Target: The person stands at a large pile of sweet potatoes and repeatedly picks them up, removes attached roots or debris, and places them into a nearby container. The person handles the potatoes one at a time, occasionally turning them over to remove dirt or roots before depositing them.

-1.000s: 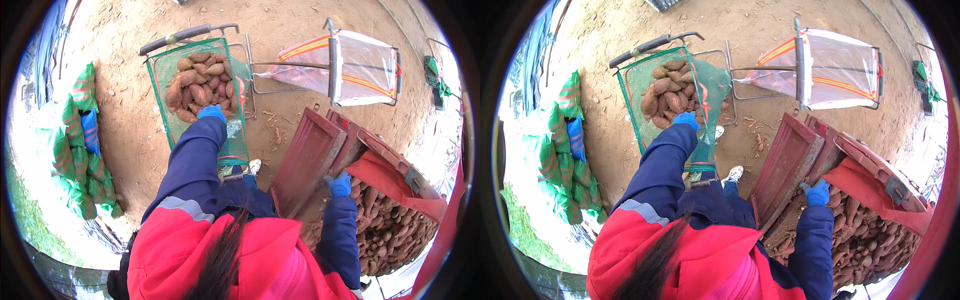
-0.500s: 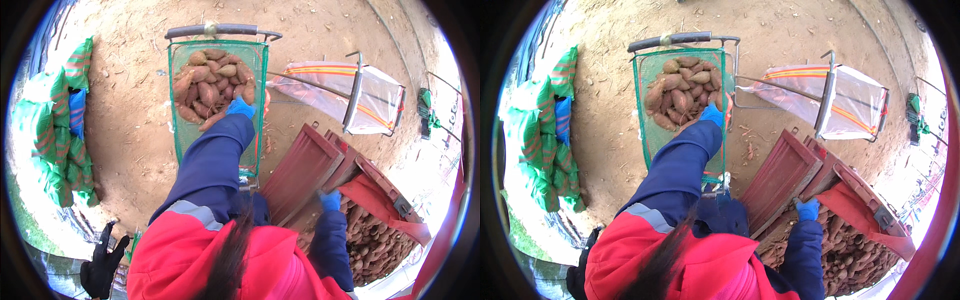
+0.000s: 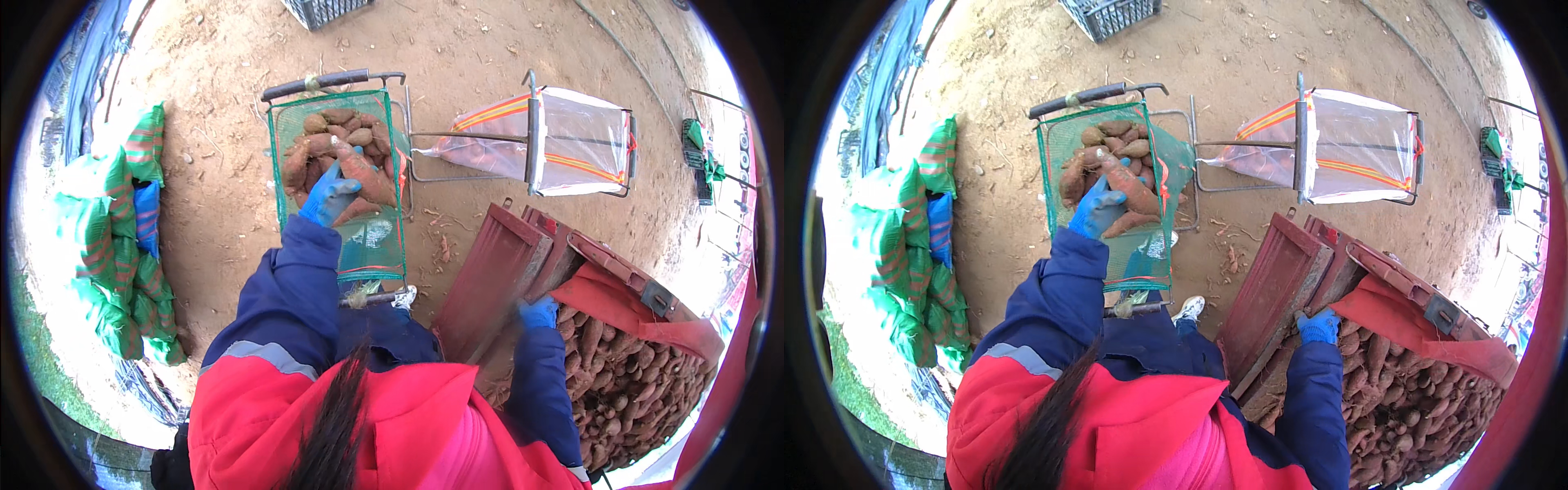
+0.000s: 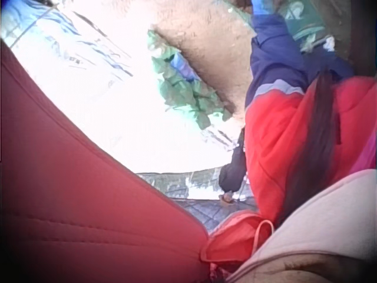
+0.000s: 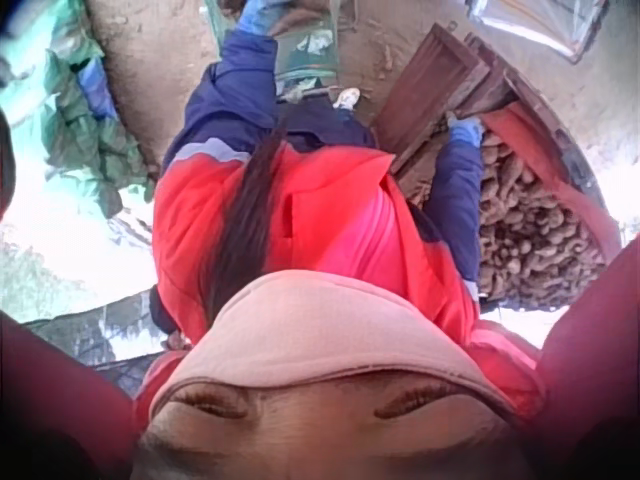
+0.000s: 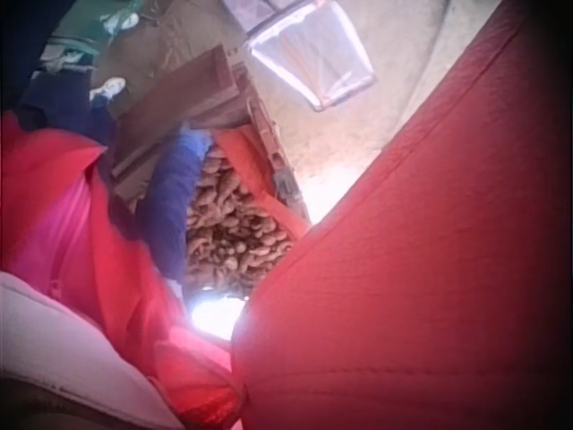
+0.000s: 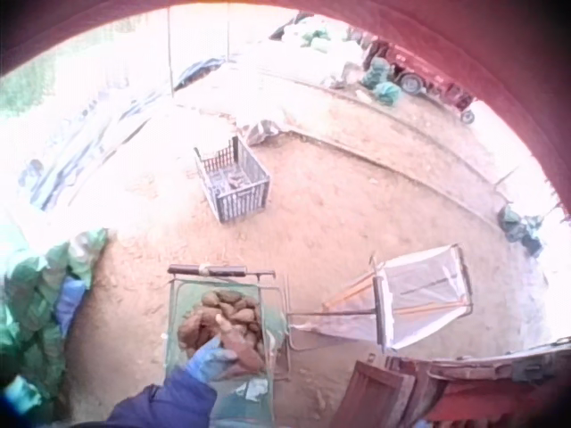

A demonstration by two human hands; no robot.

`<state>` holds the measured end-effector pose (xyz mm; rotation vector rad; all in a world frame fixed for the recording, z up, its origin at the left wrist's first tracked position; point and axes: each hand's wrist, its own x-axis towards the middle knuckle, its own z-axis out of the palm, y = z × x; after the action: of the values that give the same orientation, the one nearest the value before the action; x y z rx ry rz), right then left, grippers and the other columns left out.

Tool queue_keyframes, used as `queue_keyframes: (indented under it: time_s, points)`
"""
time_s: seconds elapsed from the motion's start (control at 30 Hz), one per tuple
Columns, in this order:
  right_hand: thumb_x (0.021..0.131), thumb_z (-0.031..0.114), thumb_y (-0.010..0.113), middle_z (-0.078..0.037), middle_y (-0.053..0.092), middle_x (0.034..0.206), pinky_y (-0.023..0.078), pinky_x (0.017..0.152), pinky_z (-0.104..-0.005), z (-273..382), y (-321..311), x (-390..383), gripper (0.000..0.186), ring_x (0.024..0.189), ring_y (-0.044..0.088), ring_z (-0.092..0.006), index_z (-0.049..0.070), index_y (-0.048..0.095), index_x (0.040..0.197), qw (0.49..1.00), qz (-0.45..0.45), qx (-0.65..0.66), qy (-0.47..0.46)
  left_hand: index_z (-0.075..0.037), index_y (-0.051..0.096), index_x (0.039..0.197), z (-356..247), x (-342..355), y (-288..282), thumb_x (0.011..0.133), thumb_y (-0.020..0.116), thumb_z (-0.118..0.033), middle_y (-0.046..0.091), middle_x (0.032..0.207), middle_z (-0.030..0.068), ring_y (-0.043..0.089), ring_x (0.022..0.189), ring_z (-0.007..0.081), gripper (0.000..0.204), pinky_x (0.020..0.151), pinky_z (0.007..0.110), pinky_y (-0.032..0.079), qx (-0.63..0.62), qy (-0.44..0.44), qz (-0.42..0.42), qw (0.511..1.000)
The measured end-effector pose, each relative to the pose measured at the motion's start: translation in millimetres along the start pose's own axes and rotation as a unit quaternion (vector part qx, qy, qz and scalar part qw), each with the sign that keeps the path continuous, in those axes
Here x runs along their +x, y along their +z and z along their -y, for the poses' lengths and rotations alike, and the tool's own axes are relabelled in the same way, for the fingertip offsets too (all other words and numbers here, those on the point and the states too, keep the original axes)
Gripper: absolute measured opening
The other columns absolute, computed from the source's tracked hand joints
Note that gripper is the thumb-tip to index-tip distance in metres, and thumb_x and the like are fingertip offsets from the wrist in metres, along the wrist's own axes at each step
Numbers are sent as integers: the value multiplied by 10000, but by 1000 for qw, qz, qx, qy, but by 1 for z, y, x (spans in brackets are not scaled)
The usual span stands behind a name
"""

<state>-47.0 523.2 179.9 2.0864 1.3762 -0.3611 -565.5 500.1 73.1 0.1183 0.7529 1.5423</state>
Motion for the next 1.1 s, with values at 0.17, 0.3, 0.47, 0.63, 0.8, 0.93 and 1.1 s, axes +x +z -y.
queue_keyframes:
  time_s: [0.17, 0.3, 0.47, 0.63, 0.8, 0.93, 1.1]
  points:
    - [721, 482, 783, -294, 441, 1409, 444, 1021, -505, 13, -15, -12, 991, 1244, 513, -434, 5, 316, 1454, 1000, -18, 6, 5, -49, 336, 1476, -52, 2, 57, 1004, 504, -432, 507, 1347, 93, 540, 1163, 225, 630, 1017, 397, 465, 162, 180, 182, 953]
    - [740, 497, 757, -252, 519, 1335, 475, 968, -520, 20, -25, -19, 884, 1193, 561, -405, 27, 400, 1398, 999, 14, -1, 38, -31, 291, 1490, -76, -20, 84, 939, 513, -566, 512, 1346, 173, 600, 1088, 285, 799, 943, 448, 518, 85, 63, 138, 985]
    - [745, 494, 754, -235, 549, 1289, 484, 950, -525, 20, -34, -28, 770, 1177, 575, -390, 25, 502, 1302, 1000, 3, 16, 20, -16, 418, 1417, -77, -32, 117, 991, 506, -276, 607, 1267, 155, 647, 998, 246, 507, 909, 471, 540, -166, -113, 98, 975]
    - [740, 470, 756, -234, 547, 1291, 479, 957, -527, 13, -40, -32, 752, 1181, 568, -396, 24, 513, 1295, 999, -5, 47, -6, -36, 396, 1446, -65, -16, 135, 1002, 501, -212, 545, 1365, 158, 632, 1087, 258, 488, 967, 480, 508, -38, -167, 210, 963]
    - [766, 380, 724, -224, 699, 807, 559, 703, -487, 10, -23, -25, 361, 786, 695, -389, 20, 731, 790, 991, -68, 99, -57, -49, 407, 1444, -32, -2, 170, 994, 490, -205, 497, 1409, 138, 599, 1131, 225, 483, 955, 397, 497, 519, 89, 170, 833]
    - [774, 313, 695, -133, 718, 779, 560, 645, -424, 14, 2, -10, 209, 745, 708, -278, 119, 760, 818, 984, -148, 85, -44, -60, 507, 1347, -7, 89, 238, 1004, 493, -323, 586, 1162, 79, 571, 969, 180, 433, 835, 325, 498, 552, 8, 211, 806]
    - [834, 228, 623, -50, 731, 902, 505, 745, -463, 16, 13, 1, 152, 837, 699, -243, 205, 757, 902, 976, -154, 142, 60, -102, 412, 1458, 6, 188, 315, 1006, 492, -460, 538, 1369, 160, 524, 1257, 270, 582, 1047, 375, 427, 359, -196, 52, 911]
